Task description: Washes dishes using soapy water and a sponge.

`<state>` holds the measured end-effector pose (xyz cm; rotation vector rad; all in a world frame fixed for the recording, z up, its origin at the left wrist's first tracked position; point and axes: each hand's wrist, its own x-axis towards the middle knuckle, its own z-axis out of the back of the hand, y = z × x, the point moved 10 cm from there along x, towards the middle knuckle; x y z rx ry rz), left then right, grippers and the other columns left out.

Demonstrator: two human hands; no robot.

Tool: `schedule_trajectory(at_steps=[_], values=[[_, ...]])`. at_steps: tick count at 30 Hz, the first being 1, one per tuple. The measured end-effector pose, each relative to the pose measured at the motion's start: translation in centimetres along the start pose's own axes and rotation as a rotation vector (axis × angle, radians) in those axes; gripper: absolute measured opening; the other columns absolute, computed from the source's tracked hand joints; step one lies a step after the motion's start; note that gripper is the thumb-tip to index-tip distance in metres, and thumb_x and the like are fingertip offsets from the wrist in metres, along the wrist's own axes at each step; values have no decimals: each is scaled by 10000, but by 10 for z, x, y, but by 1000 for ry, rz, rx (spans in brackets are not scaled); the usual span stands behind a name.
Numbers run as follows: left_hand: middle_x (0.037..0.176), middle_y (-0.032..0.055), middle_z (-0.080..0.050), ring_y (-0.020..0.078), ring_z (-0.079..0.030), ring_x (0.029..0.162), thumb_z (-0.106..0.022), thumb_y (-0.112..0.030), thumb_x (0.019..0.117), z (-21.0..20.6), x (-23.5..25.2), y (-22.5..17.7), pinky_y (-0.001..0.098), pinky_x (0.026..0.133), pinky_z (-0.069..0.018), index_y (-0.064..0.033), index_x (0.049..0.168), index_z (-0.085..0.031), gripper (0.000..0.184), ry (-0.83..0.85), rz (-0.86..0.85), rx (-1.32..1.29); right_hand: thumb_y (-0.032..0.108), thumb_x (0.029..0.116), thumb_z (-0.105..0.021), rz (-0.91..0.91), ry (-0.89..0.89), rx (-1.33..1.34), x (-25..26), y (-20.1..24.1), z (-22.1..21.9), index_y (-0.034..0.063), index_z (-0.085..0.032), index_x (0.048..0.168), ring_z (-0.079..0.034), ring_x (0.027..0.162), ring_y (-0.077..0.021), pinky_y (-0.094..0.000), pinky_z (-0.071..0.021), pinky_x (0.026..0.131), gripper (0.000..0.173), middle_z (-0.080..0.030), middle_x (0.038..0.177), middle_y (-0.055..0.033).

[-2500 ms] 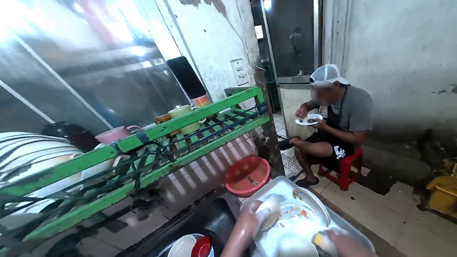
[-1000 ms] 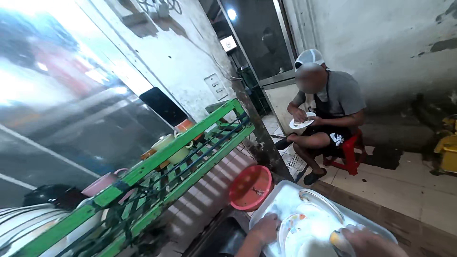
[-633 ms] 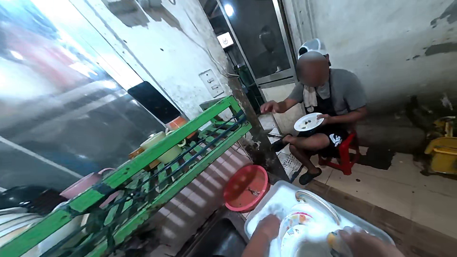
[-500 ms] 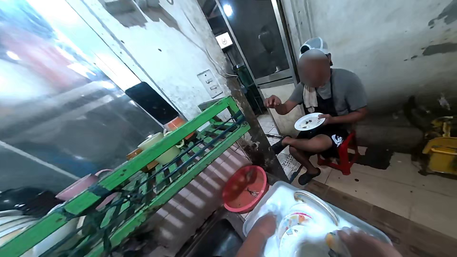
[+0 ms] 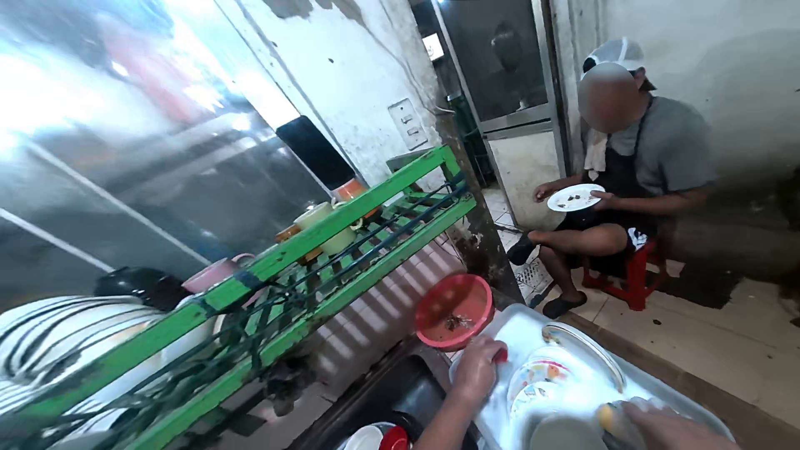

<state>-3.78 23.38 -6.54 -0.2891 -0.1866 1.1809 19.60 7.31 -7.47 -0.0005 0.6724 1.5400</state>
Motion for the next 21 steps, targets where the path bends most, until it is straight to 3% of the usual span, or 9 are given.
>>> schedule_trajectory(at_steps=[3, 5, 8, 12, 15, 19, 21], values=[[1297, 145, -673, 335, -588, 1267, -539, 77, 913, 35, 4, -13, 482, 1100, -454, -115, 1224, -741, 417, -370, -20, -58, 236, 901, -726, 16, 4, 1, 3, 0, -1, 40, -592, 1362, -597, 1172, -545, -741, -495, 850, 519, -612, 1290, -311], [1288, 120, -685, 313, -602, 1256, -548, 65, 926, 39, 19, -18, 473, 1101, -454, -95, 1198, -742, 371, -402, 4, -61, 206, 891, -735, 17, 14, -18, 4, 0, -2, 28, -586, 1370, -585, 1189, -551, -742, -495, 856, 532, -601, 1308, -316], [1288, 82, -689, 252, -597, 1278, -524, 23, 963, 24, 42, -31, 430, 1121, -445, -110, 1192, -735, 338, -284, -13, 0, 206, 887, -742, 11, 33, -25, 5, 2, -2, 23, -578, 1380, -572, 1219, -538, -731, -494, 884, 551, -594, 1327, -304], [1209, 73, -713, 216, -647, 1196, -480, -54, 1011, -22, 57, -26, 409, 1071, -490, -114, 1157, -731, 297, -115, -80, 26, 253, 908, -709, -2, 9, 16, 3, 0, 0, 71, -594, 1383, -599, 1192, -515, -716, -504, 872, 521, -613, 1318, -280], [1261, 101, -696, 215, -636, 1218, -436, -17, 1012, -48, 59, 4, 413, 1091, -474, -85, 1217, -709, 348, -10, 45, -177, 280, 926, -686, -28, -26, 32, -2, -4, 2, 100, -624, 1357, -629, 1150, -496, -700, -516, 862, 471, -638, 1286, -264], [1497, 200, -520, 282, -461, 1426, -383, 35, 1033, -70, 39, 22, 422, 1213, -323, 14, 1436, -540, 433, 275, 151, -345, 296, 932, -680, -19, -6, -11, -2, 0, 0, 90, -615, 1363, -613, 1181, -494, -697, -519, 865, 482, -627, 1313, -250], [1506, 215, -501, 302, -455, 1424, -403, 14, 1040, -74, 30, 31, 444, 1198, -331, 22, 1446, -519, 422, 327, 209, -352, 292, 926, -682, -25, 12, -17, -2, 0, -1, 98, -609, 1369, -608, 1190, -490, -695, -518, 863, 489, -623, 1319, -244]])
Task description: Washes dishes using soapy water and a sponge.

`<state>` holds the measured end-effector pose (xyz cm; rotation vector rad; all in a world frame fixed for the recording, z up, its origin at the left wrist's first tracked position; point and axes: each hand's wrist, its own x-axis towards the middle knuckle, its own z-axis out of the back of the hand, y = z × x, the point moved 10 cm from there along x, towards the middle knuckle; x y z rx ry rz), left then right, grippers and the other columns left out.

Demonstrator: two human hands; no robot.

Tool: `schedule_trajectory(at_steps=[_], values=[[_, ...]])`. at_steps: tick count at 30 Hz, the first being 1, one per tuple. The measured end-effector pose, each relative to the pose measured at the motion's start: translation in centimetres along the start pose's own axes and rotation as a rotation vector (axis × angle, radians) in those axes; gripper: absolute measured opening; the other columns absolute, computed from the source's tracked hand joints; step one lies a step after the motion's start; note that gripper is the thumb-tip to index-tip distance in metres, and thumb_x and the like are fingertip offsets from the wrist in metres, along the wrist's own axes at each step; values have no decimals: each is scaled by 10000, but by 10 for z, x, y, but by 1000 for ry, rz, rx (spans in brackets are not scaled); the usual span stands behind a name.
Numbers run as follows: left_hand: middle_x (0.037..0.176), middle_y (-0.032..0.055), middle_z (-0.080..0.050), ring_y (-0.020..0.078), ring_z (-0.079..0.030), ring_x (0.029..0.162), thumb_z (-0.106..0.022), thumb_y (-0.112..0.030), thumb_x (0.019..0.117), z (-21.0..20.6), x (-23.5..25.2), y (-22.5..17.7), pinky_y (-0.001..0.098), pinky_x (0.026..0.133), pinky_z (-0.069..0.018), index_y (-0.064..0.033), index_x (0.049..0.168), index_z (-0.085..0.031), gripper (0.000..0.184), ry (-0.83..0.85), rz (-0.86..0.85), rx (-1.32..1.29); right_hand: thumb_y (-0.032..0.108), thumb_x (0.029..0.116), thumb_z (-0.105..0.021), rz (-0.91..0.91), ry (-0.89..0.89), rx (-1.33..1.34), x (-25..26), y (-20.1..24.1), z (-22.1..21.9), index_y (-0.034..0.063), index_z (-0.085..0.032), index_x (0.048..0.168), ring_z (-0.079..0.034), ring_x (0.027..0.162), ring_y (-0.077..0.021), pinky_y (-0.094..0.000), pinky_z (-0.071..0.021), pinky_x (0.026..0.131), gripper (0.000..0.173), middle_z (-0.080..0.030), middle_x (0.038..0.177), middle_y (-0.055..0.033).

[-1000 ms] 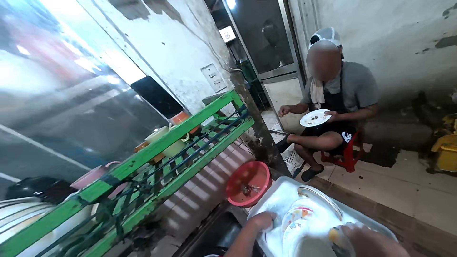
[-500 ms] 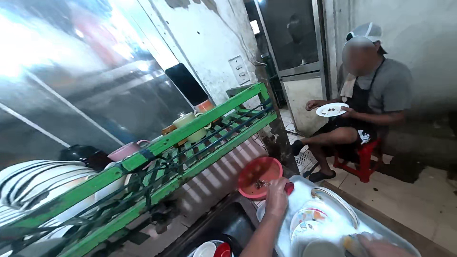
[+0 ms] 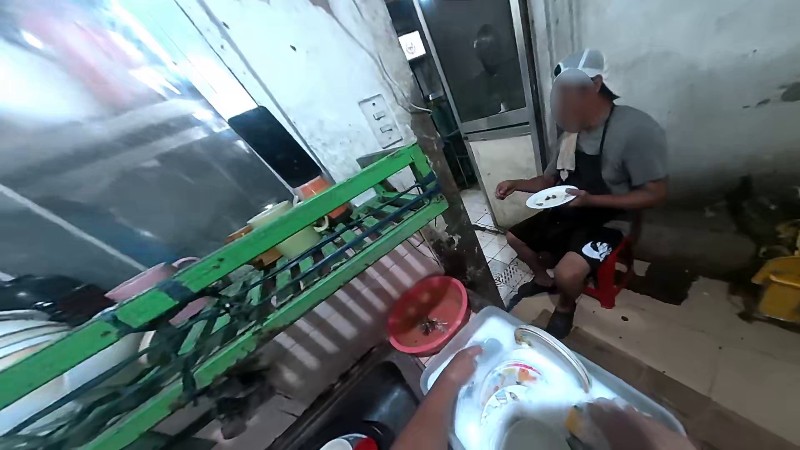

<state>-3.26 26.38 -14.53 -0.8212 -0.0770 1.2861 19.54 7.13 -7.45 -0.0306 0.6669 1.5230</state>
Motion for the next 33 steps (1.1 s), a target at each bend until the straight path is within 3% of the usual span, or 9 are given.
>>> schedule_trajectory(at_steps=[5, 12, 18, 23, 26, 28, 30, 32, 33], values=[[1399, 182, -591, 273, -566, 1295, -449, -10, 1030, 25, -7, 11, 455, 1096, -452, -40, 1400, -577, 392, -141, 118, -210, 269, 910, -707, -13, 28, 18, -1, 0, 2, 97, -580, 1417, -599, 1190, -522, -719, -499, 876, 550, -608, 1334, -283], [1303, 170, -630, 240, -630, 1137, -485, 33, 1002, 68, -37, 7, 410, 963, -521, -13, 1300, -626, 333, -397, 97, -427, 247, 887, -732, 14, 0, 36, 2, -2, -1, 73, -613, 1356, -606, 1157, -540, -731, -505, 848, 515, -608, 1306, -298], [1197, 152, -660, 189, -654, 1030, -510, -7, 1026, 87, -69, -12, 353, 901, -541, -3, 1229, -649, 247, -482, -9, -536, 226, 897, -725, 43, 11, 1, 1, 3, 1, 46, -584, 1384, -588, 1195, -539, -727, -496, 873, 538, -601, 1317, -307], [1169, 140, -679, 163, -661, 1060, -487, 10, 1020, 79, -98, -49, 338, 950, -542, 11, 1196, -669, 253, -495, -167, -569, 193, 888, -741, 48, -6, -2, -2, 6, 3, 41, -593, 1378, -581, 1206, -539, -727, -500, 872, 534, -599, 1326, -301], [1355, 162, -622, 203, -584, 1272, -415, 57, 1015, 44, -104, -79, 364, 1108, -454, 2, 1303, -645, 372, -363, -210, -414, 170, 895, -736, 63, 14, -29, -1, 8, 0, 69, -571, 1414, -564, 1234, -534, -729, -495, 880, 554, -578, 1364, -291], [1349, 180, -621, 248, -566, 1299, -418, 78, 997, 17, -98, -92, 385, 1138, -431, -19, 1296, -673, 405, -334, -266, -267, 180, 885, -755, 76, 32, -41, 0, 9, -3, 75, -546, 1441, -563, 1228, -543, -741, -495, 863, 603, -566, 1373, -294], [1354, 140, -640, 279, -556, 1317, -454, 32, 998, -2, -90, -98, 431, 1148, -414, -81, 1283, -706, 396, -357, -251, 11, 196, 885, -761, 70, 68, -65, 4, 9, -8, 82, -517, 1463, -547, 1253, -536, -734, -496, 884, 638, -547, 1404, -279], [1507, 50, -540, 305, -456, 1411, -470, -216, 1059, -15, -88, -107, 523, 1136, -380, -166, 1361, -659, 360, -293, -130, 340, 204, 900, -745, 50, 92, -89, 7, 8, -10, 94, -499, 1480, -534, 1281, -525, -724, -498, 911, 639, -533, 1434, -262], [1600, 50, -431, 333, -368, 1473, -455, -384, 1068, -22, -90, -113, 581, 1136, -344, -162, 1429, -602, 449, -235, -81, 389, 199, 905, -738, 41, 98, -96, 8, 8, -10, 95, -494, 1485, -530, 1290, -521, -723, -498, 917, 637, -529, 1443, -257]])
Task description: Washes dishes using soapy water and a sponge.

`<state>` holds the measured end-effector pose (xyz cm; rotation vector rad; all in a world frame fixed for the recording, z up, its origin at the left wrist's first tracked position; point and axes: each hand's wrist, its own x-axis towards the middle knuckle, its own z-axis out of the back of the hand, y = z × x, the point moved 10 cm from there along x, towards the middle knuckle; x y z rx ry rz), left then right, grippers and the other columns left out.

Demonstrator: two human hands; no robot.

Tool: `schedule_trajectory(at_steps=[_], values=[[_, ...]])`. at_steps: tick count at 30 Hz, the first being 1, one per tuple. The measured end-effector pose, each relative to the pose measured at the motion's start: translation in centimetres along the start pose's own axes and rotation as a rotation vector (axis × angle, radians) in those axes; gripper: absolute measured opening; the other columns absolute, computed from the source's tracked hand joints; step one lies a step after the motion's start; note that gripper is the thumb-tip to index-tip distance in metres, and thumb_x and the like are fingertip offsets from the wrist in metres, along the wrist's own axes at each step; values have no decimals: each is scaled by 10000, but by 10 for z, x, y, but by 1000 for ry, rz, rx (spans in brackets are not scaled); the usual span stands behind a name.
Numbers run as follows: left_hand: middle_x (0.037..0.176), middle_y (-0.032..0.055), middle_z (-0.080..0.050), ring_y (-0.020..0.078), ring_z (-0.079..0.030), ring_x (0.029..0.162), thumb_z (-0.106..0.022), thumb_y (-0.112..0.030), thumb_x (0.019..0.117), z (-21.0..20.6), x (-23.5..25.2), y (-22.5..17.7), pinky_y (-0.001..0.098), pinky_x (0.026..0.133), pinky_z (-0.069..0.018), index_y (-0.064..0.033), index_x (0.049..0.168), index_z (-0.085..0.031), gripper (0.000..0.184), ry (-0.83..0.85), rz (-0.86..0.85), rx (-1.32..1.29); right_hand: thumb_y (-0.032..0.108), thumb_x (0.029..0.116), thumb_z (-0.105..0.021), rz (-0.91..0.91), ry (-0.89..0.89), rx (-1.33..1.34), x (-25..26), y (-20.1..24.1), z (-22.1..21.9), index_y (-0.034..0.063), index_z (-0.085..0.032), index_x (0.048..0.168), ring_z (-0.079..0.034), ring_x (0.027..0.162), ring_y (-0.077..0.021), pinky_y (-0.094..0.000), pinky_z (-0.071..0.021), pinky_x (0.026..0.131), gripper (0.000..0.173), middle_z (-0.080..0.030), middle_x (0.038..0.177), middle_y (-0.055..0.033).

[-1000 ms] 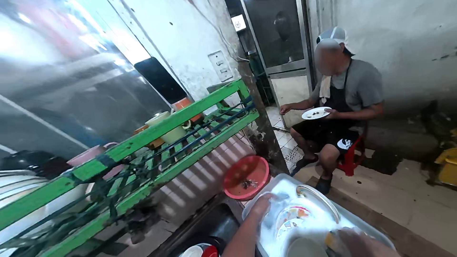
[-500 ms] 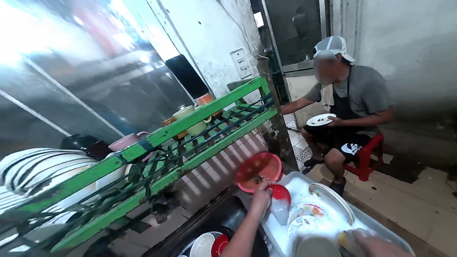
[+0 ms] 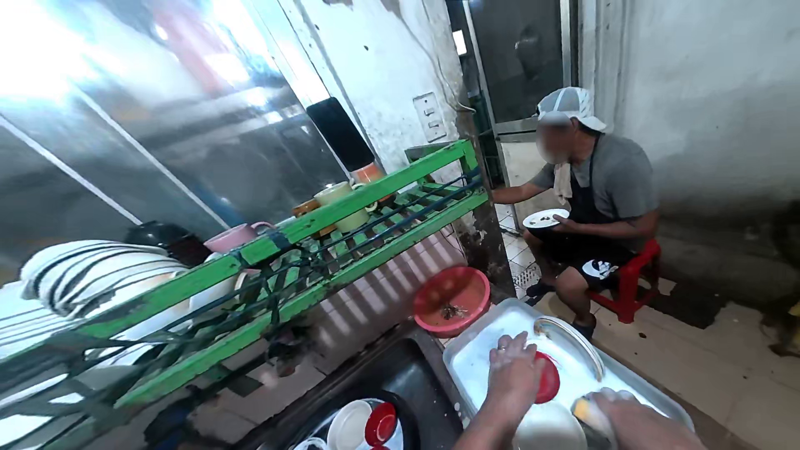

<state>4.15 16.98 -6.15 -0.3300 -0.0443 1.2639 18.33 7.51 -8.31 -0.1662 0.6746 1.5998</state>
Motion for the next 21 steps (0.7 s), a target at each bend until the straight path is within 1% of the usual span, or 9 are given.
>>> schedule_trajectory(at_steps=[2, 5, 7, 10, 12, 15, 18, 20, 21], values=[[1705, 80, -198, 370, -149, 1564, -444, -629, 1008, -14, -10, -17, 699, 1174, -211, -155, 1561, -433, 728, 142, 41, 11, 190, 913, -724, -17, 10, -8, 1, 0, -1, 92, -492, 1485, -523, 1304, -512, -718, -497, 923, 624, -523, 1451, -257], [1715, 138, -105, 416, -70, 1568, -514, -573, 995, -40, -13, -34, 756, 1161, -125, -225, 1629, -283, 759, 226, 29, 78, 215, 926, -715, -21, 21, -30, 6, -2, -5, 99, -517, 1460, -527, 1305, -500, -715, -501, 921, 581, -537, 1440, -243], [1705, 147, -154, 434, -124, 1555, -523, -470, 1011, -46, -7, -39, 743, 1156, -172, -287, 1612, -324, 660, 205, 12, 104, 213, 906, -731, -22, 17, -22, 8, -4, -7, 113, -528, 1457, -539, 1288, -508, -736, -498, 906, 596, -548, 1430, -246], [1671, 50, -301, 376, -261, 1527, -531, -370, 985, -39, 1, -27, 677, 1139, -292, -362, 1519, -480, 537, 116, 8, -22, 264, 916, -726, -16, -8, 57, 6, -8, -3, 113, -539, 1449, -567, 1268, -487, -723, -480, 949, 585, -581, 1397, -248], [1591, 45, -443, 297, -389, 1472, -574, -281, 955, -23, 6, -2, 582, 1147, -363, -262, 1454, -576, 500, 12, 23, -305, 294, 918, -734, 4, -81, 204, 9, -13, 7, 81, -556, 1427, -597, 1248, -448, -680, -471, 1011, 580, -615, 1356, -246], [1440, 220, -534, 271, -544, 1297, -566, -63, 930, 10, -5, 27, 435, 1084, -456, 4, 1437, -522, 514, -188, -2, -979, 309, 899, -761, 100, -330, 502, 16, -20, 39, 61, -627, 1349, -610, 1249, -347, -558, -458, 1092, 532, -652, 1313, -200], [1427, 183, -503, 213, -560, 1190, -411, -111, 966, 28, -40, 15, 376, 957, -504, -12, 1492, -423, 535, -305, 8, -1484, 263, 881, -759, 221, -674, 803, 6, -9, 66, -5, -637, 1301, -641, 1208, -274, -468, -492, 1081, 514, -679, 1265, -177], [1231, 129, -638, 204, -658, 994, -324, -253, 1087, 16, -56, -1, 391, 805, -571, -64, 1439, -507, 440, -369, 124, -1784, 263, 875, -773, 357, -793, 881, -9, 27, 71, -18, -646, 1279, -669, 1159, -233, -422, -536, 1040, 509, -697, 1231, -161], [1173, 105, -664, 182, -663, 991, -287, -319, 1118, 9, -60, -8, 384, 833, -567, -75, 1408, -531, 450, -383, 170, -1892, 288, 867, -786, 394, -780, 846, -16, 48, 66, -12, -634, 1309, -656, 1194, -247, -429, -526, 1061, 556, -684, 1269, -169]])
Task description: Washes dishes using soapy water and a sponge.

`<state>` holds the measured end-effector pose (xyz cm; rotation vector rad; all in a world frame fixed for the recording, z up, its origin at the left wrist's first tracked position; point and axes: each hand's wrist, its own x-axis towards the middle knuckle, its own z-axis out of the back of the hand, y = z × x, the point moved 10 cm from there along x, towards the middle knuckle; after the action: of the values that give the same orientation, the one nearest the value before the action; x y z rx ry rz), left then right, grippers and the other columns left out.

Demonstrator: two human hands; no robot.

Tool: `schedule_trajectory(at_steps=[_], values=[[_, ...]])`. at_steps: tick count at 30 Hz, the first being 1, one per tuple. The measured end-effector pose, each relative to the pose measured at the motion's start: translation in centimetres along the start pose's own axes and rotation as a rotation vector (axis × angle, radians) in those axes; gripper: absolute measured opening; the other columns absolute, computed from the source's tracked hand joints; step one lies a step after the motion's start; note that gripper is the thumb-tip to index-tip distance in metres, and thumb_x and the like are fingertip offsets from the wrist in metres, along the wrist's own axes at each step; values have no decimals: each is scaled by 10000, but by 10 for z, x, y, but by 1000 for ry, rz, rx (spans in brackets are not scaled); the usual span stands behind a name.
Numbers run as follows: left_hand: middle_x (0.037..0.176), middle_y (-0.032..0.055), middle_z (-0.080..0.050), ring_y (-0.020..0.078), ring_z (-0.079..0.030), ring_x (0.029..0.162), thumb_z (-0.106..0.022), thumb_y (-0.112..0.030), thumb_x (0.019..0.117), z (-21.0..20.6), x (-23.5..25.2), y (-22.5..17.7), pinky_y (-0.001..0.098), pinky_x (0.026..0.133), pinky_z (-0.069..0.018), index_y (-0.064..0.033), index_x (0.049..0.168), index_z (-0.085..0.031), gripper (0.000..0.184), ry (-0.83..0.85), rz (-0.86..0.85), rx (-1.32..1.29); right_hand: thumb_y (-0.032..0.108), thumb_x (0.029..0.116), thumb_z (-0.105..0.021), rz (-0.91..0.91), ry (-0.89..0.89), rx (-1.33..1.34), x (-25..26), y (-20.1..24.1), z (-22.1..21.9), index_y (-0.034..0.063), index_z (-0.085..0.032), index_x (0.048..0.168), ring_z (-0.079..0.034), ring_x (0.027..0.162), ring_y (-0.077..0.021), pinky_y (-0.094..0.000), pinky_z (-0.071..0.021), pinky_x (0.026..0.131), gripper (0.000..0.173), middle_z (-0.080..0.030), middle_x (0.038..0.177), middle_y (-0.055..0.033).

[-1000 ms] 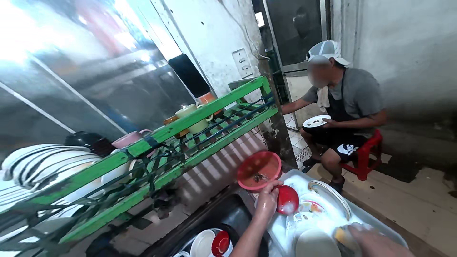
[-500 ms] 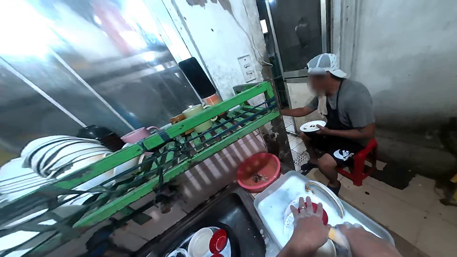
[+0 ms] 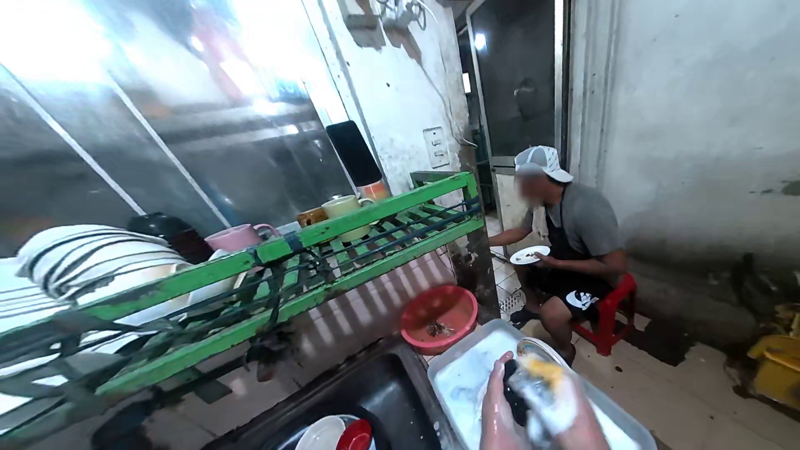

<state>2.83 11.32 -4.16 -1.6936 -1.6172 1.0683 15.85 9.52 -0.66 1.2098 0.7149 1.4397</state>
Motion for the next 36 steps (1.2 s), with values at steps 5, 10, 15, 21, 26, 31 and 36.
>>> schedule_trajectory(at_steps=[5, 10, 15, 21, 26, 31, 36], values=[[1204, 160, -662, 226, -649, 1098, -305, -350, 1122, 14, -17, 11, 435, 936, -552, -26, 1357, -565, 477, -133, 8, 54, 313, 886, -746, -61, 77, -91, 11, 5, -29, 3, -584, 1376, -621, 1256, -268, -451, -488, 1098, 602, -656, 1324, -177], [1152, 172, -651, 247, -644, 1029, -340, -311, 1117, 27, -23, 2, 448, 870, -551, -11, 1325, -567, 430, -278, 9, -23, 247, 955, -699, -223, 215, -146, 25, 1, -46, -30, -534, 1428, -596, 1291, -324, -491, -438, 1132, 573, -633, 1351, -226], [1145, 180, -653, 225, -650, 1029, -291, -264, 1130, 42, -25, -15, 411, 893, -558, 18, 1322, -558, 434, -292, -37, 101, 261, 885, -735, -48, 192, -56, 2, 10, -59, 25, -625, 1336, -659, 1183, -261, -470, -519, 1048, 521, -695, 1244, -159], [1186, 182, -639, 237, -639, 1065, -309, -271, 1126, 36, -26, -13, 429, 902, -550, 3, 1334, -546, 418, -339, -47, 28, 206, 921, -692, -103, 180, -116, 16, 5, -54, -23, -570, 1393, -633, 1239, -298, -483, -481, 1091, 538, -668, 1296, -206], [1255, 188, -633, 212, -626, 1131, -298, -254, 1134, 27, -32, -21, 394, 982, -521, 27, 1352, -559, 441, -247, -60, 289, 158, 944, -678, -186, 113, 103, 11, -9, -48, -61, -509, 1420, -598, 1274, -257, -423, -469, 1107, 550, -626, 1348, -213], [1309, 247, -628, 247, -586, 1265, -247, -340, 1122, 35, -15, -33, 418, 1102, -448, 90, 1308, -599, 586, -204, -276, 552, 208, 915, -762, -224, 53, -1, 49, 16, -20, -30, -580, 1355, -613, 1237, -295, -472, -469, 1088, 533, -650, 1296, -218], [1007, 105, -664, 217, -668, 877, -239, -539, 1094, 34, -5, 6, 428, 730, -573, -104, 1271, -544, 560, -224, 143, -85, 295, 903, -737, 68, 171, -130, 40, 48, -31, 76, -731, 1186, -697, 1093, -193, -427, -559, 993, 359, -736, 1151, -93]])
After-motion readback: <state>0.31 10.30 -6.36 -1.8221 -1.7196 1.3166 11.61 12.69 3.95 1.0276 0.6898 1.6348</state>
